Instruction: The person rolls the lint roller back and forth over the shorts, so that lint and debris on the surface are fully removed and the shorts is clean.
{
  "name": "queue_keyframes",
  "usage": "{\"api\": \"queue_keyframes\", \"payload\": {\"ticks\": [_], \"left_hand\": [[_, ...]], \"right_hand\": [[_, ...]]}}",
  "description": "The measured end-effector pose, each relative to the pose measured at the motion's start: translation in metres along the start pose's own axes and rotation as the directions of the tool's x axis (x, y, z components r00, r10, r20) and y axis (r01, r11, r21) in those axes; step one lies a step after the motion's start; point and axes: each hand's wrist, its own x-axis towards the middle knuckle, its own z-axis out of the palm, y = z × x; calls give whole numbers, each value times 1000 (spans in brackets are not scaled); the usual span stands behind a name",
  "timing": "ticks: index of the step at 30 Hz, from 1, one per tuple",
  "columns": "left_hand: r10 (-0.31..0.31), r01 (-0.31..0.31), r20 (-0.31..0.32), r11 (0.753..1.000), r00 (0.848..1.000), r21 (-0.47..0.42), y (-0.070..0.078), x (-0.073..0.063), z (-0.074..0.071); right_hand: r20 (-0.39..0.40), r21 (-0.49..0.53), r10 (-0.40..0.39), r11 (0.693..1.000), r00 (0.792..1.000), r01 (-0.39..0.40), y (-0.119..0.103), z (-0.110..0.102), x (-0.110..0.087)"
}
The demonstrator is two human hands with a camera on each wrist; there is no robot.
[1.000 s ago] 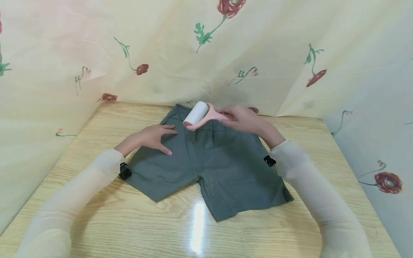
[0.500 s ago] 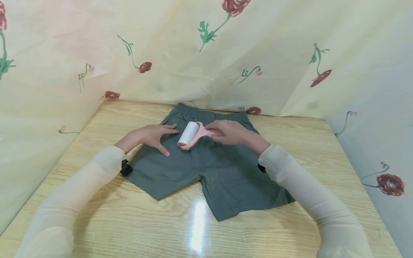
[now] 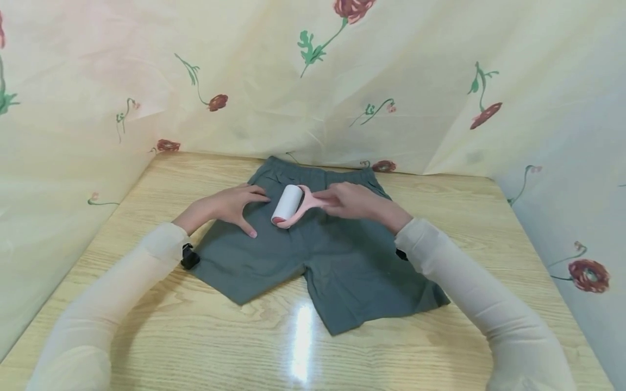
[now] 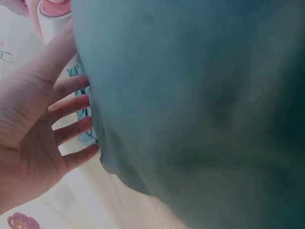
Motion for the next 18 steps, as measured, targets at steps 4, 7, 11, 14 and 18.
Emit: {"api": "queue_keyframes", "payload": {"ticks": [4,7,11,14,18], "left_hand": [[12,-13,-13,999,1000,-51,-2,0,1],[12,-13,-8,996,1000,-83,-2,0,0],[6,-6,7,995,1000,-103,-1,-1,0],[-2,3,15,993,1000,-116,-1,-1,-1],[-10,12,24,993,1000,-117,1,-1,-2]], "right_hand": [[-13,6,14,1000,1000,-14,7,2,-4],[-22,34,9,999,1000,-8,13,4,-9],[-18,70,11,998,1000,-10,21,5,-15],[-17,80,11,997,1000,-9,27,6,-21],[-24,84,11,996,1000,-9,32,5,-31]]}}
